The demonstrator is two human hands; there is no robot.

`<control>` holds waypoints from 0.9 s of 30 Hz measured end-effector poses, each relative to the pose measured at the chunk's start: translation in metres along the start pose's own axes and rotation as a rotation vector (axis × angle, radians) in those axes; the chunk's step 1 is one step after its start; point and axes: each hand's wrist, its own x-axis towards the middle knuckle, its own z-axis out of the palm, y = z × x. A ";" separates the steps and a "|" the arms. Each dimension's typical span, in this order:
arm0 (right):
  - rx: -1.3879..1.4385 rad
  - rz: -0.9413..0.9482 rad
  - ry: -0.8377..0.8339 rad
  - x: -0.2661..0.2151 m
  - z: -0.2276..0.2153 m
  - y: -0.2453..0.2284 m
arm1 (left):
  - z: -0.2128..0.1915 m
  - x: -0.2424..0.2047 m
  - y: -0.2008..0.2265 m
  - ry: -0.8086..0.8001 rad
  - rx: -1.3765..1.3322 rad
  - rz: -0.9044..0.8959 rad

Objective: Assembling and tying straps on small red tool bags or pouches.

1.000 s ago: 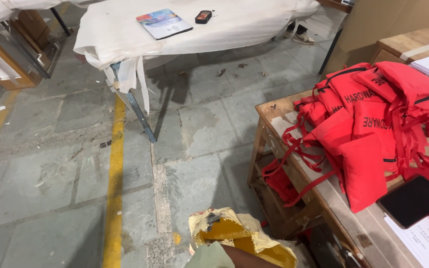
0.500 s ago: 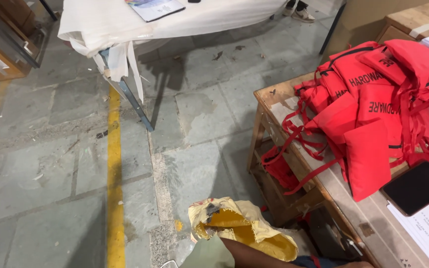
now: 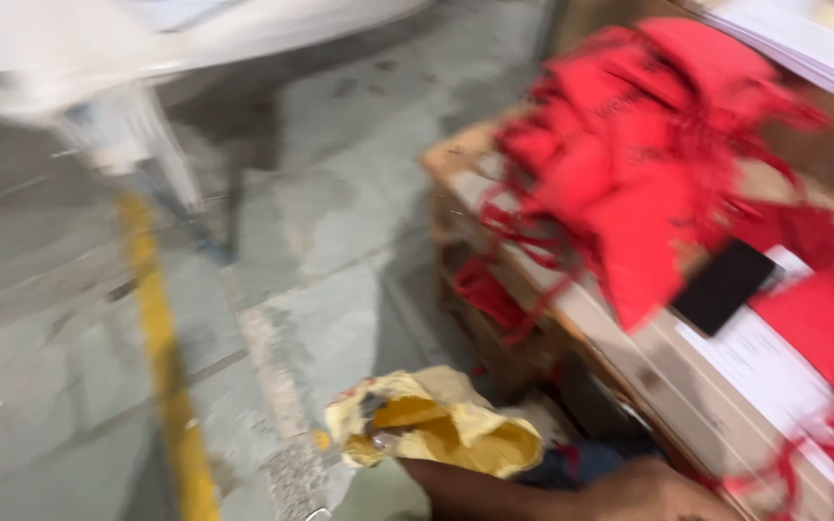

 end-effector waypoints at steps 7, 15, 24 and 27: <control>-0.239 0.318 0.318 0.175 0.043 -0.473 | -0.038 0.033 0.105 -0.053 -0.115 -0.039; -0.150 0.514 0.500 0.197 0.040 -0.500 | -0.056 0.043 0.135 -0.047 -0.130 -0.078; 0.488 0.513 0.853 0.167 0.064 -0.474 | -0.051 0.041 0.130 -0.022 -0.137 -0.161; 0.508 0.498 0.812 0.160 0.059 -0.472 | -0.051 0.044 0.136 -0.054 -0.114 -0.181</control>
